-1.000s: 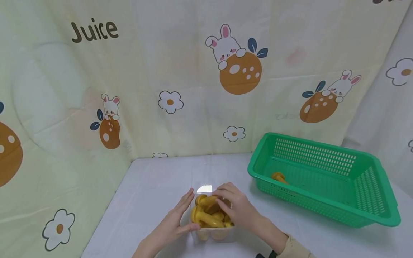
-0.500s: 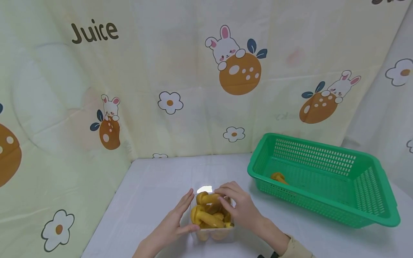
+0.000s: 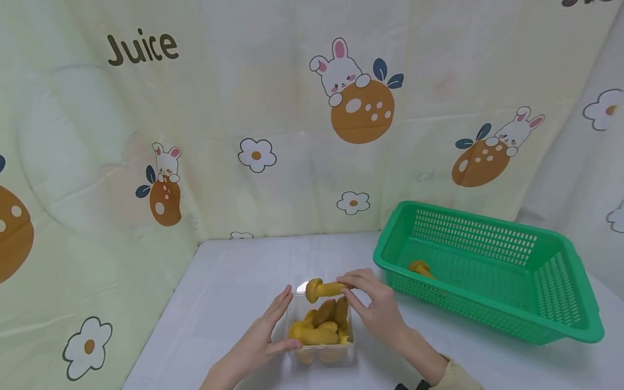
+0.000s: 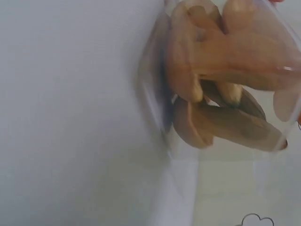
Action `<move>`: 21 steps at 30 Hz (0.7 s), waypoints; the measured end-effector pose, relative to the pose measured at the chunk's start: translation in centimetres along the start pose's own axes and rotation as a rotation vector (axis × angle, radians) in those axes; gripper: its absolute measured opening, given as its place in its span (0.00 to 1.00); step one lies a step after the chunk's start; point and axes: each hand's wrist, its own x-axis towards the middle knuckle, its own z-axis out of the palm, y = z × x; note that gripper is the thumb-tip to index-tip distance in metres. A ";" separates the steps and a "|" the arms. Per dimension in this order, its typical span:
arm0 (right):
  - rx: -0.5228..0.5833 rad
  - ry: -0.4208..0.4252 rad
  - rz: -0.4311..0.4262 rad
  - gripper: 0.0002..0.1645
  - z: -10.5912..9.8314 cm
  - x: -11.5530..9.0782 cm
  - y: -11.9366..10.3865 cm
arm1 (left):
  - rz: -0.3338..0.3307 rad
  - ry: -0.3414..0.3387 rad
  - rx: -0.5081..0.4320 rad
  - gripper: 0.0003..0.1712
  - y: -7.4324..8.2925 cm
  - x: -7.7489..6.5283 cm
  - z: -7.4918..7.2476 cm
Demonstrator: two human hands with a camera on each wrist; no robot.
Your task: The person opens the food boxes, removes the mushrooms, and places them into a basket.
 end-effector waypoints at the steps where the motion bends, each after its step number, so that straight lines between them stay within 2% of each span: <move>1: -0.009 0.021 0.003 0.20 -0.3 0.1 0.1 | -0.001 0.000 0.000 0.52 0.0 0.0 0.0; 4: -0.039 0.094 0.019 0.21 -1.3 0.6 0.5 | 0.001 -0.001 -0.001 0.52 0.0 0.0 0.0; 9: -0.092 0.205 0.101 0.20 -4.1 1.5 1.4 | 0.011 0.001 -0.010 0.52 0.0 0.0 0.0; 15: -0.095 0.308 0.133 0.18 -8.1 1.1 3.5 | 0.011 -0.001 -0.005 0.51 0.0 -0.1 0.0; 21: -0.298 0.329 0.213 0.15 -10.7 0.0 4.8 | 0.009 0.007 0.002 0.52 -0.1 -0.2 0.0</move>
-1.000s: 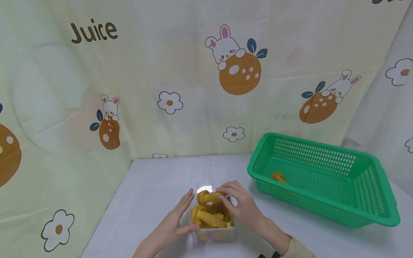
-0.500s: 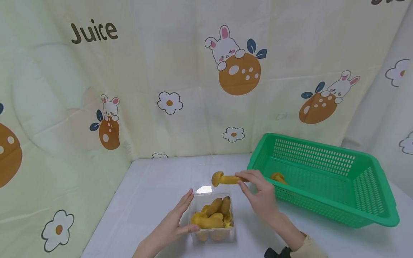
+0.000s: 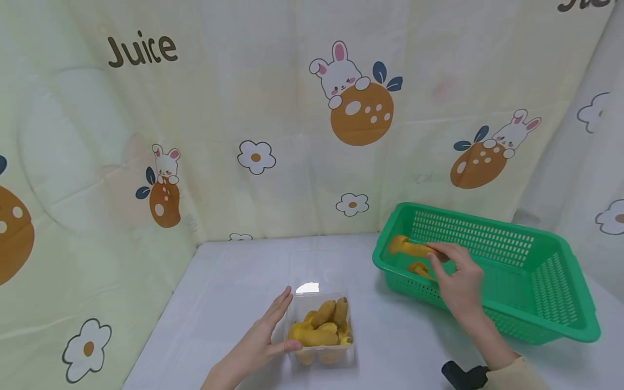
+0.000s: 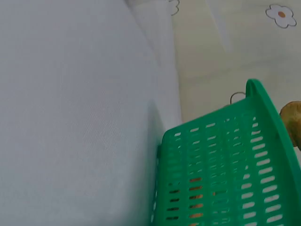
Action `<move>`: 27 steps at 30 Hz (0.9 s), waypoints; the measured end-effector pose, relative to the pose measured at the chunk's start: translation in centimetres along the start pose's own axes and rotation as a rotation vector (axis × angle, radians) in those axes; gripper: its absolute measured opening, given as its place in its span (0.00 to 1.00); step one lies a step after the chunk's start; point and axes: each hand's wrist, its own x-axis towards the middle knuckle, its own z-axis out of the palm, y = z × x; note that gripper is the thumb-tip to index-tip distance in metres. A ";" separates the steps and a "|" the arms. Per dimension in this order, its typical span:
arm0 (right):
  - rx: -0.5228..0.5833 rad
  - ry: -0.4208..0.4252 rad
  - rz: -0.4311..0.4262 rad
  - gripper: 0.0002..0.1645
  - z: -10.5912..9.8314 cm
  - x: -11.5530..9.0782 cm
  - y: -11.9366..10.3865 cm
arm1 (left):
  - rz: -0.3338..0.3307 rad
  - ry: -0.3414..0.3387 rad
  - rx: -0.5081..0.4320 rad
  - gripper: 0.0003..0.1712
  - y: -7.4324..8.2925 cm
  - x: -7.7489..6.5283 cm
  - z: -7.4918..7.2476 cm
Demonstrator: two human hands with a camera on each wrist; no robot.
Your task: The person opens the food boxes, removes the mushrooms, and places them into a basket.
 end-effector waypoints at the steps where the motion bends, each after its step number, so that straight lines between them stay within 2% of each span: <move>1: -0.033 -0.004 0.009 0.14 -0.2 -0.1 0.2 | 0.001 0.001 0.001 0.52 0.0 0.0 0.0; 8: -0.193 -0.101 0.080 0.12 -0.5 -0.8 1.3 | 0.003 0.003 0.000 0.52 -0.1 -0.1 0.1; 12: -0.232 -0.130 0.106 0.11 -0.5 -0.9 1.6 | -0.004 -0.008 -0.009 0.51 -0.1 0.0 0.2; 21: -0.211 -0.116 0.107 0.12 -0.4 -0.8 0.9 | -0.014 -0.014 -0.024 0.51 0.0 0.1 0.1; 27: -0.093 -0.105 0.014 0.13 1.1 -0.5 -0.6 | -0.008 -0.007 -0.015 0.51 -0.1 0.1 0.2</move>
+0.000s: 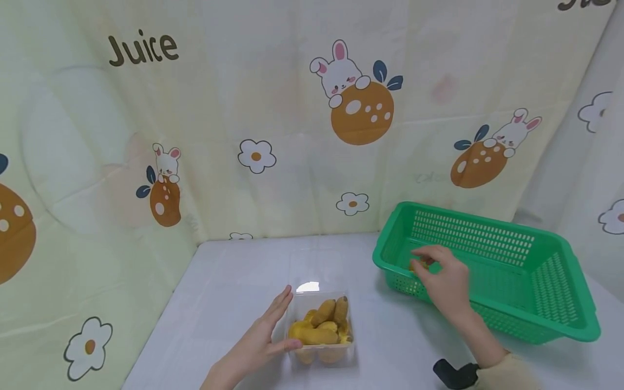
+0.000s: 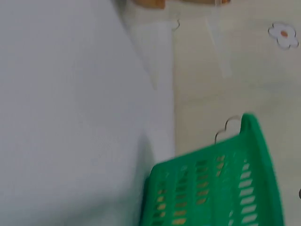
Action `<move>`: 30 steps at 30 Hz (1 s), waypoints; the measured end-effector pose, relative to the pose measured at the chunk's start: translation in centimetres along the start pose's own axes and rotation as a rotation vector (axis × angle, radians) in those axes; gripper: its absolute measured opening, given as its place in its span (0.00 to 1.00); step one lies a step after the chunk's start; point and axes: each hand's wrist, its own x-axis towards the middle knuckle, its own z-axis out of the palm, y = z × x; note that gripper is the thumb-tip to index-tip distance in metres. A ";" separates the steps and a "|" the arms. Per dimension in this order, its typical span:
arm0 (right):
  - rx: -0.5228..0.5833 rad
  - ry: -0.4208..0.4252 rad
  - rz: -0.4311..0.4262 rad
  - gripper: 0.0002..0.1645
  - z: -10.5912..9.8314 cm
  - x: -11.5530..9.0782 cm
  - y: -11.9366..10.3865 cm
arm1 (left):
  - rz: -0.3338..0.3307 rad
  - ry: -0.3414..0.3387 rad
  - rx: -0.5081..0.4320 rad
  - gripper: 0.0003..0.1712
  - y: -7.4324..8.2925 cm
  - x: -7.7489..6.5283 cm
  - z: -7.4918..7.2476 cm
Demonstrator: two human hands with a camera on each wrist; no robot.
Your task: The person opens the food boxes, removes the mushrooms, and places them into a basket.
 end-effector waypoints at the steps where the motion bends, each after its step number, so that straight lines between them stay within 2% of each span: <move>1: 0.026 -0.010 -0.026 0.13 0.3 0.1 -0.5 | 0.001 0.001 0.002 0.51 0.0 0.0 0.0; 9: 0.236 -0.200 -0.160 0.17 3.1 -0.4 -5.5 | 0.000 -0.002 0.007 0.51 0.1 0.1 -0.1; 15: 0.366 -0.449 -0.216 0.16 5.3 -2.1 -8.4 | -0.002 -0.004 -0.009 0.51 0.2 0.1 -0.2; 22: 0.468 -0.706 -0.186 0.11 7.4 -3.7 -9.6 | -0.005 -0.008 -0.010 0.50 0.1 0.2 -0.2; 30: 0.525 -0.850 -0.117 0.12 7.8 -4.4 -9.8 | 0.009 -0.004 0.004 0.49 -0.1 0.0 -0.1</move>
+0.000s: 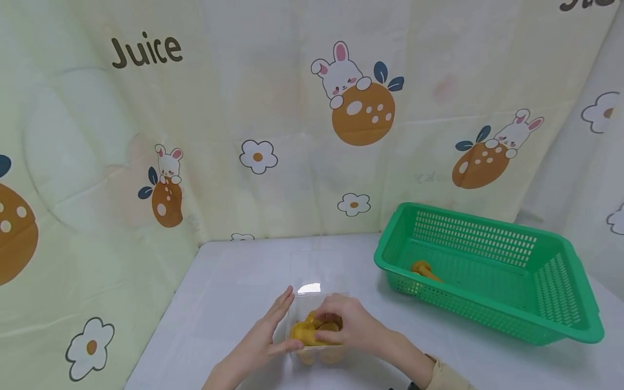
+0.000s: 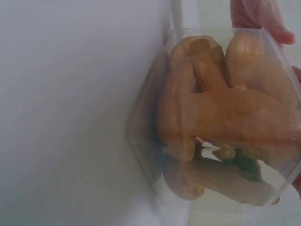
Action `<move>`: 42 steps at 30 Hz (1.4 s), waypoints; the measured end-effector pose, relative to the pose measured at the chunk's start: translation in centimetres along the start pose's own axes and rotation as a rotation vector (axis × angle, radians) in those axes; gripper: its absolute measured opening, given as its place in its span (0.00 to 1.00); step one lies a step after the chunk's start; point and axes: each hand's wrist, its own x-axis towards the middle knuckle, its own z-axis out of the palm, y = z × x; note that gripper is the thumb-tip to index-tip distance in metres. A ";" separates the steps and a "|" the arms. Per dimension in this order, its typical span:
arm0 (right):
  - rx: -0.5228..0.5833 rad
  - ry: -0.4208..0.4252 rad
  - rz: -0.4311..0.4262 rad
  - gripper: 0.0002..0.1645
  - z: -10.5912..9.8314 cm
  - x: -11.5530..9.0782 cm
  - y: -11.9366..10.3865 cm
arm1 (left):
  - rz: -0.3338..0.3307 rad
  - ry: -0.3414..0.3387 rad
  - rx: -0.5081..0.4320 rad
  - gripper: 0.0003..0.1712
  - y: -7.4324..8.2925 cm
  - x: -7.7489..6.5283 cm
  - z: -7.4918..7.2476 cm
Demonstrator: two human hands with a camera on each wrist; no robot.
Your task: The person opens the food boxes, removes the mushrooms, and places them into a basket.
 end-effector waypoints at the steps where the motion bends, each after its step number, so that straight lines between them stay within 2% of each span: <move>1: 0.006 -0.008 0.011 0.12 0.0 0.0 0.0 | -0.002 -0.001 -0.004 0.49 0.0 0.0 0.0; 10: 0.002 -0.153 0.111 0.11 -0.1 0.2 -0.2 | -0.011 -0.002 -0.012 0.50 0.1 0.0 0.0; 13: -0.013 -0.173 0.126 0.12 -0.2 0.3 -0.4 | -0.011 -0.003 -0.010 0.50 0.1 -0.1 0.0; 17: -0.025 -0.181 0.107 0.12 -0.2 0.3 -0.5 | -0.011 -0.008 -0.015 0.50 0.2 -0.1 0.0; 34: 0.040 -0.179 0.150 0.12 -0.2 0.5 -0.5 | -0.009 -0.004 -0.016 0.50 0.4 -0.2 -0.2; 42: 0.092 -0.142 0.124 0.09 -0.2 0.5 -0.3 | -0.013 -0.004 -0.005 0.50 0.3 -0.1 -0.1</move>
